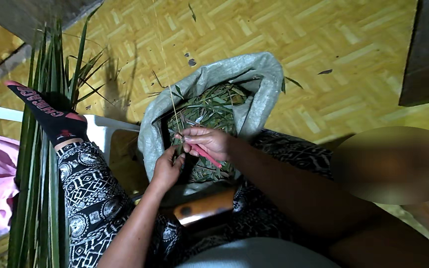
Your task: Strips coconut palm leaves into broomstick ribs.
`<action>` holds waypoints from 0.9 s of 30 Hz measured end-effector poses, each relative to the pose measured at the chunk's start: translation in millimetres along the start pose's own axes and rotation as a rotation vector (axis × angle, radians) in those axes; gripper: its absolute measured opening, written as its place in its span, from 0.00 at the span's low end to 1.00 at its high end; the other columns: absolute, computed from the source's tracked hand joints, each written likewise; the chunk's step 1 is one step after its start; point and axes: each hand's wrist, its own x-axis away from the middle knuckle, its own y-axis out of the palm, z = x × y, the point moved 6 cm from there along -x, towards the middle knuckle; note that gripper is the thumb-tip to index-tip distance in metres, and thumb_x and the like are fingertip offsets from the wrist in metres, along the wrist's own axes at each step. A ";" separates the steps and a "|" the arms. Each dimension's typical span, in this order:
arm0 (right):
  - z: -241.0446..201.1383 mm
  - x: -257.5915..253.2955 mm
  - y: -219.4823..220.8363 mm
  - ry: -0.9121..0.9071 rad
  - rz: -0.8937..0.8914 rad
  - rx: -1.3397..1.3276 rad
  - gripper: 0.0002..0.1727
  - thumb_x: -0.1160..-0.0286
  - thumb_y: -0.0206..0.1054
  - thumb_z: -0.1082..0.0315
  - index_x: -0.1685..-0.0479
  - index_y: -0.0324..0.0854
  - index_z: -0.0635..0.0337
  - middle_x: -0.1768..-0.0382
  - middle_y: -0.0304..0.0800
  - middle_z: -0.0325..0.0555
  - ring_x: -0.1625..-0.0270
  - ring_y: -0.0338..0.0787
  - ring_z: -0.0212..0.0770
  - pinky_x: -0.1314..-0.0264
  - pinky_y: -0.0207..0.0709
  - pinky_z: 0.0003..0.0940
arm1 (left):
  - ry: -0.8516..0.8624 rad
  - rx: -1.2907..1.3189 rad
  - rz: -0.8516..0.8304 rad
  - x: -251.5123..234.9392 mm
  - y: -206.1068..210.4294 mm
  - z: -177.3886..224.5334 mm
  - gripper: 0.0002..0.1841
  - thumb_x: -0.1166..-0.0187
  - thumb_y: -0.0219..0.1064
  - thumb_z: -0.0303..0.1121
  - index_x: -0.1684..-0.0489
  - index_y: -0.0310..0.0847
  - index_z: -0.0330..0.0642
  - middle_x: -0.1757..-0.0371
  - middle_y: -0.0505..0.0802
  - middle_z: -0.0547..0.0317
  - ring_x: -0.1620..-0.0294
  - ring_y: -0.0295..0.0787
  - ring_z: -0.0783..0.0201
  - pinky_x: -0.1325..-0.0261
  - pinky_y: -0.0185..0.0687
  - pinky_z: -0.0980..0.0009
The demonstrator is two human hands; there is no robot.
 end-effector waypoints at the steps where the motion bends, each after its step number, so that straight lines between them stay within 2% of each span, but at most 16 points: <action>1: -0.2 -0.4 0.3 -0.007 -0.002 0.036 0.13 0.11 0.55 0.70 0.37 0.80 0.63 0.71 0.86 0.38 0.75 0.81 0.26 0.72 0.75 0.18 | -0.004 0.050 0.011 -0.3 -1.4 -0.5 0.20 0.15 0.65 0.28 0.26 0.78 0.36 0.32 0.88 0.45 0.31 0.85 0.57 0.26 0.78 0.55; 3: -3.0 1.5 2.6 -0.007 0.031 0.208 0.11 0.11 0.57 0.71 0.39 0.80 0.63 0.71 0.85 0.36 0.76 0.77 0.24 0.72 0.72 0.18 | 0.008 0.115 0.101 0.7 -9.6 -1.2 0.23 0.20 0.66 0.22 0.25 0.76 0.35 0.32 0.87 0.44 0.33 0.86 0.56 0.30 0.81 0.56; 5: -3.2 2.8 2.6 0.002 0.076 0.488 0.11 0.11 0.61 0.69 0.39 0.82 0.61 0.68 0.86 0.41 0.74 0.76 0.27 0.69 0.70 0.23 | 0.105 -0.004 0.290 8.4 -24.5 4.8 0.19 0.21 0.64 0.23 0.31 0.79 0.32 0.35 0.88 0.42 0.37 0.88 0.53 0.35 0.84 0.54; 6: -2.2 2.1 1.3 0.007 0.085 0.656 0.12 0.11 0.62 0.66 0.37 0.82 0.60 0.64 0.87 0.44 0.69 0.81 0.32 0.64 0.75 0.28 | 0.217 -0.147 0.402 14.6 -31.0 12.1 0.15 0.20 0.64 0.25 0.38 0.82 0.30 0.39 0.89 0.40 0.40 0.87 0.50 0.37 0.83 0.51; 8: -1.4 0.7 0.2 0.033 0.107 0.987 0.16 0.10 0.63 0.62 0.32 0.83 0.57 0.51 0.93 0.53 0.52 0.92 0.47 0.44 0.84 0.49 | 0.500 -0.433 0.579 26.1 -35.2 29.0 0.09 0.25 0.64 0.25 0.53 0.86 0.31 0.46 0.92 0.40 0.40 0.88 0.43 0.38 0.81 0.45; 10: -0.3 0.7 2.5 0.041 0.099 1.260 0.20 0.10 0.61 0.59 0.27 0.81 0.56 0.39 0.91 0.57 0.37 0.90 0.58 0.31 0.77 0.63 | 0.644 -0.624 0.617 31.6 -27.4 38.2 0.09 0.25 0.65 0.26 0.53 0.89 0.36 0.43 0.93 0.44 0.32 0.85 0.39 0.31 0.77 0.41; 13: 3.1 0.2 6.5 0.001 0.083 1.446 0.19 0.10 0.61 0.59 0.27 0.82 0.53 0.39 0.90 0.58 0.37 0.89 0.61 0.31 0.75 0.65 | 0.483 -0.800 0.461 22.6 -9.8 29.6 0.15 0.20 0.65 0.27 0.39 0.89 0.41 0.24 0.86 0.44 0.14 0.70 0.38 0.15 0.55 0.32; 14: 4.2 -0.3 7.5 -0.018 0.066 1.480 0.19 0.10 0.61 0.58 0.27 0.83 0.51 0.39 0.90 0.57 0.38 0.90 0.61 0.32 0.75 0.64 | 0.406 -0.828 0.404 18.5 -6.4 23.9 0.16 0.19 0.65 0.28 0.35 0.88 0.41 0.23 0.85 0.43 0.12 0.68 0.38 0.13 0.50 0.31; 15: 4.8 -0.7 8.5 -0.026 0.045 1.507 0.19 0.10 0.61 0.58 0.27 0.82 0.49 0.39 0.90 0.55 0.37 0.90 0.59 0.31 0.75 0.63 | 0.349 -0.847 0.366 15.6 -4.9 19.3 0.16 0.18 0.66 0.28 0.35 0.89 0.41 0.27 0.88 0.43 0.15 0.72 0.38 0.13 0.51 0.30; 16: 5.3 -0.9 9.0 -0.035 0.028 1.530 0.19 0.10 0.61 0.57 0.27 0.83 0.49 0.40 0.91 0.54 0.37 0.90 0.58 0.31 0.75 0.62 | 0.312 -0.866 0.341 13.7 -4.6 16.5 0.14 0.18 0.66 0.29 0.38 0.90 0.40 0.35 0.93 0.43 0.21 0.79 0.39 0.16 0.57 0.31; 18: 4.8 -0.3 10.0 -0.064 0.016 1.557 0.18 0.11 0.61 0.58 0.29 0.84 0.49 0.43 0.92 0.54 0.39 0.90 0.57 0.32 0.75 0.61 | 0.271 -0.870 0.307 10.9 -5.3 13.6 0.09 0.19 0.66 0.27 0.49 0.92 0.38 0.52 0.96 0.43 0.42 0.93 0.41 0.32 0.76 0.37; 19: 4.2 -0.4 9.8 -0.072 0.013 1.567 0.18 0.11 0.61 0.59 0.29 0.84 0.49 0.43 0.92 0.54 0.40 0.91 0.57 0.33 0.75 0.60 | 0.242 -0.851 0.270 9.2 -5.5 12.3 0.09 0.18 0.65 0.26 0.52 0.91 0.36 0.56 0.95 0.42 0.49 0.94 0.41 0.40 0.80 0.40; 20: 3.6 -0.8 9.0 -0.069 0.010 1.575 0.18 0.11 0.61 0.59 0.28 0.84 0.49 0.43 0.92 0.54 0.40 0.90 0.57 0.33 0.75 0.60 | 0.188 -0.818 0.215 7.4 -5.7 10.8 0.10 0.16 0.63 0.27 0.51 0.91 0.36 0.55 0.95 0.41 0.51 0.94 0.41 0.44 0.82 0.41; 24: -6.1 -0.5 0.3 0.038 0.079 1.489 0.24 0.11 0.62 0.59 0.18 0.75 0.51 0.34 0.89 0.55 0.35 0.90 0.59 0.30 0.74 0.65 | -0.113 -0.665 0.037 1.1 -11.2 8.1 0.15 0.09 0.56 0.32 0.39 0.87 0.37 0.42 0.92 0.40 0.41 0.92 0.41 0.38 0.84 0.41; 26: -12.5 1.3 -6.1 0.114 0.150 1.348 0.26 0.10 0.61 0.58 0.17 0.71 0.54 0.36 0.89 0.59 0.36 0.90 0.62 0.31 0.76 0.67 | -0.182 -0.588 0.026 -0.4 -16.5 7.4 0.16 0.07 0.54 0.35 0.35 0.86 0.38 0.39 0.92 0.41 0.37 0.91 0.42 0.33 0.82 0.41; 27: -14.7 1.9 -9.6 0.142 0.191 1.250 0.24 0.10 0.61 0.59 0.20 0.73 0.57 0.40 0.91 0.60 0.39 0.91 0.62 0.34 0.78 0.66 | -0.183 -0.544 0.033 -0.7 -18.8 7.0 0.17 0.06 0.54 0.35 0.36 0.86 0.37 0.41 0.93 0.41 0.38 0.91 0.43 0.32 0.81 0.42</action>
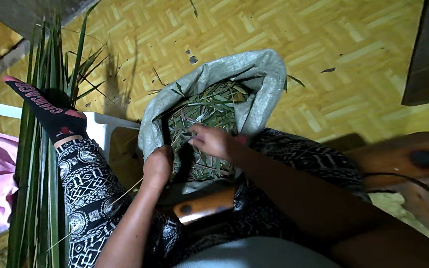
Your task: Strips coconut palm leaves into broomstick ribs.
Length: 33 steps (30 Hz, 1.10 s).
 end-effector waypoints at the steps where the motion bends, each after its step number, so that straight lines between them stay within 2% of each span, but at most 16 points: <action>1: 2.1 -0.3 -2.2 0.053 -0.010 -0.118 0.22 0.09 0.60 0.59 0.23 0.74 0.59 0.45 0.91 0.61 0.44 0.91 0.61 0.37 0.79 0.63 | 0.004 0.040 0.005 -0.5 -1.1 -1.3 0.17 0.06 0.53 0.35 0.37 0.86 0.37 0.43 0.93 0.40 0.40 0.91 0.43 0.33 0.81 0.42; 2: 4.0 -0.7 -2.1 0.099 -0.021 -0.242 0.20 0.08 0.59 0.60 0.26 0.76 0.61 0.49 0.90 0.60 0.49 0.91 0.56 0.41 0.81 0.58 | 0.012 0.067 0.015 -0.6 -1.8 -2.2 0.17 0.06 0.53 0.35 0.38 0.86 0.36 0.46 0.93 0.40 0.44 0.92 0.44 0.35 0.82 0.42; 3: 4.8 -0.5 0.7 0.133 -0.027 -0.369 0.18 0.08 0.59 0.60 0.30 0.78 0.62 0.54 0.90 0.56 0.57 0.89 0.48 0.49 0.82 0.48 | 0.019 0.084 0.025 -0.5 -2.3 -2.6 0.17 0.06 0.53 0.35 0.39 0.86 0.35 0.48 0.93 0.40 0.46 0.92 0.44 0.37 0.83 0.42; 4: 4.7 0.6 6.8 0.154 -0.018 -0.526 0.17 0.07 0.58 0.60 0.34 0.79 0.62 0.62 0.86 0.49 0.69 0.81 0.38 0.62 0.76 0.35 | 0.023 0.096 0.033 -0.5 -2.6 -2.7 0.17 0.06 0.53 0.35 0.39 0.86 0.35 0.50 0.94 0.40 0.47 0.93 0.44 0.38 0.83 0.42; 5: 4.7 1.2 14.4 0.177 -0.030 -0.697 0.16 0.08 0.58 0.61 0.35 0.80 0.62 0.69 0.83 0.43 0.76 0.75 0.31 0.70 0.70 0.26 | 0.024 0.104 0.034 -0.7 -2.5 -2.8 0.17 0.06 0.53 0.36 0.39 0.86 0.35 0.50 0.94 0.40 0.48 0.93 0.44 0.38 0.83 0.42; 6: 4.3 1.6 21.7 0.204 -0.056 -0.852 0.17 0.08 0.59 0.62 0.33 0.80 0.63 0.73 0.82 0.40 0.79 0.73 0.28 0.74 0.66 0.22 | 0.021 0.110 0.027 -0.8 -2.3 -2.8 0.17 0.06 0.53 0.36 0.38 0.86 0.36 0.50 0.94 0.41 0.48 0.93 0.44 0.38 0.84 0.43; 8: 4.2 0.4 34.6 0.224 -0.117 -1.068 0.17 0.08 0.59 0.63 0.31 0.79 0.63 0.75 0.84 0.39 0.82 0.75 0.25 0.79 0.68 0.18 | 0.020 0.128 0.008 -0.1 -1.8 -2.2 0.17 0.05 0.52 0.36 0.37 0.85 0.36 0.52 0.93 0.42 0.50 0.93 0.46 0.39 0.84 0.44; 12: 7.7 -4.0 42.8 0.140 -0.095 -1.194 0.17 0.09 0.58 0.65 0.27 0.78 0.59 0.70 0.85 0.40 0.82 0.75 0.25 0.80 0.69 0.16 | 0.060 0.186 0.002 1.4 0.7 -0.8 0.17 0.05 0.52 0.35 0.37 0.85 0.35 0.58 0.93 0.44 0.56 0.92 0.50 0.44 0.86 0.49; 16: 7.2 -3.3 42.5 0.111 -0.055 -1.232 0.19 0.08 0.56 0.66 0.24 0.76 0.58 0.68 0.85 0.40 0.80 0.76 0.25 0.78 0.69 0.17 | 0.072 0.214 -0.018 2.3 0.7 1.8 0.16 0.06 0.52 0.33 0.36 0.84 0.34 0.58 0.93 0.44 0.58 0.92 0.52 0.45 0.86 0.52; 23: 5.0 -4.3 39.8 0.110 -0.052 -1.334 0.19 0.07 0.54 0.62 0.25 0.78 0.54 0.71 0.86 0.39 0.80 0.79 0.27 0.79 0.71 0.17 | 0.054 0.205 -0.037 3.0 -2.5 0.7 0.17 0.05 0.51 0.34 0.35 0.83 0.36 0.60 0.92 0.46 0.59 0.92 0.53 0.45 0.86 0.53; 25: 4.5 -4.9 40.0 0.087 -0.038 -1.276 0.19 0.07 0.54 0.62 0.25 0.78 0.55 0.71 0.86 0.39 0.80 0.78 0.26 0.78 0.70 0.17 | 0.042 0.193 -0.052 4.7 -3.2 0.8 0.17 0.05 0.51 0.35 0.34 0.82 0.36 0.58 0.92 0.45 0.56 0.92 0.50 0.44 0.86 0.50; 27: 1.4 -4.2 37.7 0.072 -0.013 -1.146 0.20 0.06 0.53 0.64 0.22 0.75 0.56 0.69 0.85 0.38 0.77 0.77 0.26 0.74 0.71 0.19 | 0.018 0.170 -0.072 9.1 -6.5 3.1 0.17 0.05 0.51 0.35 0.32 0.81 0.36 0.52 0.93 0.40 0.48 0.92 0.44 0.39 0.84 0.43; 30: -0.8 -3.7 35.0 0.075 0.037 -0.826 0.20 0.07 0.55 0.66 0.20 0.74 0.56 0.64 0.85 0.39 0.73 0.77 0.26 0.68 0.72 0.23 | -0.032 0.132 -0.114 19.1 -9.7 6.1 0.18 0.07 0.53 0.36 0.31 0.81 0.38 0.42 0.92 0.37 0.37 0.90 0.38 0.34 0.81 0.38; 33: 2.0 -8.7 45.4 0.002 0.050 -0.642 0.21 0.08 0.56 0.66 0.20 0.73 0.59 0.62 0.85 0.40 0.72 0.76 0.24 0.68 0.71 0.21 | -0.032 0.114 -0.150 34.4 -11.6 8.2 0.17 0.11 0.58 0.31 0.29 0.80 0.35 0.34 0.89 0.36 0.32 0.87 0.37 0.33 0.80 0.36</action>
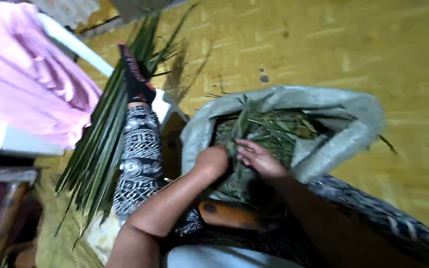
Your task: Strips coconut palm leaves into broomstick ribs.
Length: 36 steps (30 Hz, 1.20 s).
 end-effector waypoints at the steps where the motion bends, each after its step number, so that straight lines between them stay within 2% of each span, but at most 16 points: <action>1: 2.5 0.5 3.6 -0.017 -0.015 0.045 0.22 0.08 0.56 0.66 0.20 0.72 0.61 0.59 0.85 0.42 0.71 0.77 0.25 0.67 0.72 0.22 | 0.012 -0.015 -0.014 5.4 1.0 0.8 0.18 0.13 0.59 0.28 0.28 0.79 0.34 0.31 0.87 0.35 0.30 0.85 0.36 0.32 0.80 0.35; 3: 7.7 4.3 9.9 -0.019 -0.025 0.114 0.22 0.08 0.56 0.66 0.19 0.71 0.63 0.54 0.86 0.48 0.67 0.79 0.28 0.63 0.75 0.26 | 0.027 -0.053 -0.035 17.4 4.0 -0.2 0.18 0.15 0.60 0.25 0.29 0.80 0.33 0.28 0.86 0.35 0.28 0.84 0.36 0.32 0.80 0.34; 6: 18.8 10.9 9.2 0.039 0.034 0.161 0.22 0.07 0.54 0.66 0.19 0.71 0.62 0.54 0.84 0.51 0.67 0.77 0.31 0.62 0.74 0.30 | 0.009 -0.038 -0.058 45.1 6.4 -4.1 0.17 0.15 0.61 0.25 0.31 0.81 0.32 0.31 0.87 0.34 0.30 0.84 0.34 0.36 0.81 0.33; 8: 26.7 18.2 3.8 0.117 0.097 0.175 0.23 0.06 0.53 0.63 0.18 0.70 0.61 0.56 0.83 0.49 0.69 0.76 0.31 0.63 0.73 0.30 | 0.038 -0.026 -0.029 68.5 7.7 -10.8 0.16 0.12 0.57 0.26 0.30 0.79 0.32 0.32 0.88 0.35 0.31 0.85 0.36 0.37 0.82 0.34; 12: 48.8 30.3 -6.0 0.217 0.127 0.204 0.23 0.04 0.49 0.57 0.21 0.70 0.59 0.65 0.80 0.39 0.77 0.72 0.24 0.75 0.67 0.22 | 0.227 -0.015 0.241 138.3 0.9 -33.6 0.18 0.09 0.51 0.27 0.28 0.80 0.34 0.36 0.90 0.35 0.30 0.86 0.39 0.30 0.76 0.40; 14: 58.7 36.7 -6.8 0.202 0.132 0.257 0.24 0.05 0.51 0.56 0.22 0.71 0.61 0.66 0.81 0.39 0.77 0.72 0.25 0.75 0.68 0.24 | 0.270 -0.024 0.422 187.0 -8.4 -55.1 0.18 0.11 0.54 0.26 0.29 0.82 0.36 0.41 0.91 0.34 0.34 0.88 0.37 0.31 0.76 0.40; 16: 67.1 43.6 -6.3 0.132 0.130 0.332 0.24 0.07 0.54 0.55 0.26 0.74 0.64 0.59 0.83 0.45 0.70 0.76 0.30 0.65 0.74 0.32 | 0.225 -0.019 0.617 234.5 -16.2 -88.9 0.16 0.14 0.58 0.24 0.34 0.87 0.37 0.43 0.93 0.36 0.35 0.88 0.38 0.27 0.75 0.40; 17: 68.4 47.2 -4.8 0.097 0.125 0.342 0.25 0.08 0.55 0.57 0.25 0.73 0.67 0.52 0.84 0.53 0.63 0.78 0.36 0.57 0.77 0.40 | 0.172 -0.016 0.703 255.3 -18.1 -110.6 0.15 0.16 0.60 0.24 0.37 0.89 0.39 0.42 0.93 0.39 0.30 0.87 0.40 0.21 0.70 0.39; 19: 66.0 56.2 3.8 0.021 0.130 0.380 0.25 0.08 0.55 0.58 0.25 0.73 0.69 0.46 0.83 0.60 0.57 0.81 0.41 0.52 0.78 0.45 | 0.033 -0.042 0.846 289.9 -14.8 -162.7 0.14 0.20 0.65 0.23 0.43 0.93 0.42 0.37 0.93 0.45 0.19 0.77 0.40 0.11 0.53 0.34; 21: 60.8 64.5 13.3 -0.045 0.118 0.422 0.26 0.09 0.56 0.59 0.25 0.73 0.72 0.41 0.83 0.70 0.50 0.84 0.53 0.44 0.78 0.55 | -0.139 -0.117 0.974 323.6 -3.6 -220.7 0.13 0.26 0.69 0.21 0.50 0.95 0.46 0.34 0.92 0.48 0.15 0.71 0.37 0.12 0.45 0.27; 23: 60.1 68.4 20.0 -0.093 0.102 0.465 0.26 0.09 0.56 0.59 0.25 0.74 0.73 0.39 0.83 0.73 0.47 0.85 0.58 0.41 0.78 0.59 | -0.345 -0.130 1.018 356.7 16.9 -282.9 0.13 0.26 0.69 0.20 0.52 0.96 0.46 0.28 0.90 0.47 0.12 0.65 0.34 0.13 0.38 0.22; 26: 58.7 77.0 28.8 -0.087 0.105 0.518 0.25 0.08 0.56 0.60 0.25 0.74 0.72 0.40 0.84 0.75 0.46 0.87 0.63 0.40 0.77 0.63 | -0.669 -0.029 0.947 396.8 72.4 -378.5 0.11 0.22 0.67 0.23 0.53 0.96 0.43 0.24 0.86 0.46 0.08 0.57 0.34 0.09 0.32 0.26; 29: 56.9 83.4 33.3 -0.071 0.108 0.556 0.24 0.07 0.56 0.61 0.25 0.76 0.71 0.40 0.85 0.75 0.45 0.87 0.65 0.38 0.76 0.65 | -0.865 0.090 0.674 416.9 145.1 -434.2 0.12 0.19 0.62 0.24 0.48 0.94 0.36 0.22 0.84 0.40 0.07 0.55 0.34 0.07 0.30 0.31; 31: 56.7 84.8 33.9 -0.060 0.115 0.556 0.24 0.07 0.56 0.60 0.25 0.76 0.70 0.41 0.85 0.74 0.47 0.87 0.63 0.40 0.77 0.62 | -0.845 0.125 0.451 414.3 186.9 -438.1 0.14 0.16 0.59 0.25 0.42 0.91 0.34 0.21 0.83 0.40 0.07 0.54 0.37 0.07 0.31 0.33; 33: 57.3 86.4 33.6 -0.046 0.131 0.538 0.24 0.07 0.56 0.60 0.25 0.76 0.69 0.43 0.86 0.72 0.51 0.87 0.60 0.43 0.78 0.60 | -0.788 0.137 0.252 406.8 221.0 -429.9 0.16 0.15 0.58 0.25 0.39 0.89 0.36 0.19 0.82 0.45 0.06 0.53 0.41 0.06 0.32 0.36; 36: 57.5 87.2 33.4 -0.039 0.151 0.496 0.23 0.07 0.55 0.60 0.25 0.76 0.69 0.45 0.86 0.70 0.54 0.85 0.55 0.47 0.78 0.56 | -0.693 0.139 0.093 397.1 241.9 -415.1 0.16 0.16 0.60 0.26 0.39 0.92 0.43 0.19 0.83 0.53 0.06 0.55 0.45 0.07 0.33 0.34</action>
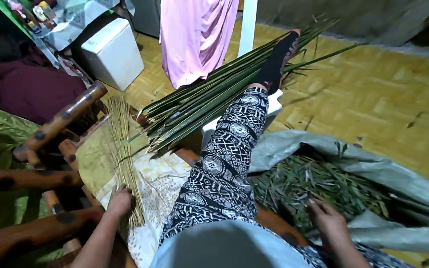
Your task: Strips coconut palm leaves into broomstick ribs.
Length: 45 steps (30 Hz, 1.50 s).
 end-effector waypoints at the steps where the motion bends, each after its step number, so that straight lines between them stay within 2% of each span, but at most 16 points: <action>1: -0.5 1.3 0.3 0.002 0.005 -0.021 0.23 0.07 0.55 0.60 0.26 0.75 0.70 0.46 0.86 0.68 0.55 0.85 0.52 0.48 0.78 0.54 | 0.017 0.006 -0.019 2.6 -3.9 5.1 0.16 0.16 0.60 0.26 0.38 0.91 0.45 0.20 0.84 0.54 0.06 0.56 0.45 0.07 0.33 0.33; 3: -2.6 5.5 2.1 0.034 0.017 -0.101 0.23 0.07 0.55 0.61 0.25 0.74 0.69 0.49 0.84 0.60 0.60 0.80 0.42 0.53 0.77 0.44 | 0.034 0.079 0.031 8.8 -31.7 15.8 0.18 0.16 0.59 0.24 0.34 0.89 0.45 0.22 0.85 0.50 0.09 0.62 0.44 0.09 0.41 0.33; 6: -8.8 13.8 2.4 0.112 0.072 -0.276 0.21 0.07 0.55 0.59 0.28 0.74 0.66 0.60 0.79 0.42 0.70 0.77 0.26 0.65 0.76 0.25 | 0.051 0.319 0.206 4.5 -87.4 29.1 0.19 0.14 0.56 0.24 0.29 0.84 0.39 0.25 0.85 0.37 0.20 0.78 0.39 0.16 0.66 0.39; 11: -19.7 24.5 -7.9 0.131 0.116 -0.428 0.20 0.07 0.54 0.59 0.28 0.72 0.63 0.66 0.78 0.33 0.75 0.76 0.22 0.72 0.73 0.20 | 0.082 0.415 0.600 -25.9 -158.3 55.1 0.18 0.15 0.61 0.26 0.30 0.83 0.35 0.26 0.85 0.37 0.21 0.78 0.38 0.17 0.67 0.41; 13: -24.0 33.1 -11.3 0.119 0.129 -0.458 0.18 0.06 0.54 0.60 0.30 0.71 0.63 0.68 0.78 0.30 0.77 0.77 0.20 0.74 0.74 0.17 | 0.084 0.552 0.629 -40.3 -172.7 64.6 0.18 0.12 0.58 0.28 0.28 0.81 0.32 0.28 0.86 0.34 0.23 0.80 0.38 0.19 0.70 0.41; 15: -23.1 40.1 -12.6 0.116 0.147 -0.491 0.15 0.07 0.54 0.61 0.34 0.71 0.61 0.70 0.77 0.28 0.77 0.78 0.20 0.73 0.76 0.18 | 0.061 0.952 0.592 -57.8 -173.7 69.0 0.18 0.07 0.55 0.32 0.28 0.79 0.30 0.33 0.89 0.36 0.32 0.88 0.45 0.26 0.78 0.48; 16: -19.7 42.7 -13.1 0.125 0.152 -0.503 0.14 0.07 0.54 0.61 0.35 0.72 0.60 0.70 0.78 0.28 0.77 0.78 0.21 0.73 0.76 0.18 | 0.049 1.208 0.583 -67.2 -169.6 70.3 0.19 0.06 0.54 0.34 0.28 0.77 0.30 0.39 0.90 0.39 0.45 0.90 0.52 0.37 0.85 0.55; 18: -9.7 47.2 -13.9 0.145 0.157 -0.518 0.15 0.06 0.54 0.61 0.34 0.71 0.60 0.70 0.78 0.29 0.77 0.79 0.21 0.72 0.77 0.19 | 0.012 1.714 0.579 -78.3 -164.9 72.5 0.20 0.04 0.52 0.39 0.24 0.70 0.33 0.50 0.88 0.49 0.67 0.84 0.65 0.61 0.83 0.70; 19: -4.1 48.6 -14.2 0.153 0.159 -0.534 0.15 0.07 0.54 0.61 0.33 0.71 0.60 0.69 0.78 0.29 0.77 0.79 0.22 0.73 0.77 0.19 | -0.017 1.943 0.562 -82.1 -163.9 72.5 0.22 0.04 0.51 0.41 0.22 0.67 0.36 0.52 0.87 0.52 0.71 0.82 0.68 0.65 0.81 0.73; 23: 1.2 50.8 -18.2 0.172 0.179 -0.588 0.14 0.06 0.54 0.60 0.34 0.72 0.57 0.72 0.78 0.27 0.79 0.77 0.20 0.77 0.75 0.16 | -0.085 2.435 0.499 -96.9 -165.0 68.5 0.28 0.05 0.49 0.51 0.19 0.56 0.38 0.51 0.83 0.51 0.67 0.83 0.68 0.63 0.83 0.74; 25: -2.9 53.5 -17.9 0.178 0.196 -0.602 0.14 0.06 0.54 0.60 0.34 0.72 0.57 0.72 0.78 0.28 0.80 0.77 0.20 0.77 0.74 0.16 | -0.148 2.544 0.488 -102.5 -164.1 66.6 0.23 0.07 0.51 0.51 0.28 0.61 0.41 0.55 0.81 0.53 0.68 0.82 0.67 0.64 0.82 0.74; 26: -4.2 53.8 -17.5 0.179 0.202 -0.604 0.14 0.07 0.55 0.60 0.34 0.73 0.57 0.72 0.78 0.28 0.80 0.77 0.20 0.77 0.74 0.16 | -0.196 2.577 0.468 -102.6 -162.7 67.8 0.22 0.08 0.53 0.51 0.30 0.61 0.42 0.55 0.80 0.55 0.66 0.81 0.67 0.63 0.82 0.74; 31: 0.7 52.2 -17.4 0.175 0.207 -0.594 0.16 0.06 0.54 0.59 0.32 0.73 0.60 0.70 0.79 0.30 0.79 0.76 0.21 0.76 0.73 0.17 | -0.279 2.527 0.458 -102.4 -155.4 67.3 0.35 0.07 0.51 0.53 0.09 0.46 0.42 0.23 0.75 0.40 0.37 0.85 0.56 0.39 0.84 0.68; 36: 6.7 49.5 -23.7 0.188 0.225 -0.646 0.17 0.06 0.54 0.57 0.33 0.74 0.58 0.74 0.79 0.29 0.81 0.76 0.21 0.79 0.72 0.17 | -0.166 2.490 0.639 -108.4 -170.3 45.2 0.17 0.07 0.52 0.40 0.28 0.65 0.42 0.51 0.82 0.53 0.60 0.86 0.64 0.56 0.86 0.72; 42: 18.9 44.5 -22.9 0.214 0.237 -0.678 0.18 0.05 0.51 0.59 0.29 0.72 0.59 0.74 0.78 0.30 0.81 0.77 0.22 0.79 0.73 0.18 | 0.133 2.222 0.896 -75.4 -205.8 26.9 0.20 0.01 0.40 0.40 0.28 0.67 0.35 0.55 0.88 0.51 0.65 0.90 0.65 0.58 0.89 0.70; 45: 23.6 40.9 -20.6 0.238 0.230 -0.681 0.19 0.05 0.51 0.57 0.29 0.72 0.59 0.76 0.79 0.31 0.83 0.76 0.24 0.80 0.72 0.19 | 0.162 2.111 0.943 -51.9 -214.0 28.9 0.19 0.02 0.42 0.41 0.32 0.73 0.40 0.55 0.91 0.58 0.71 0.86 0.70 0.67 0.82 0.75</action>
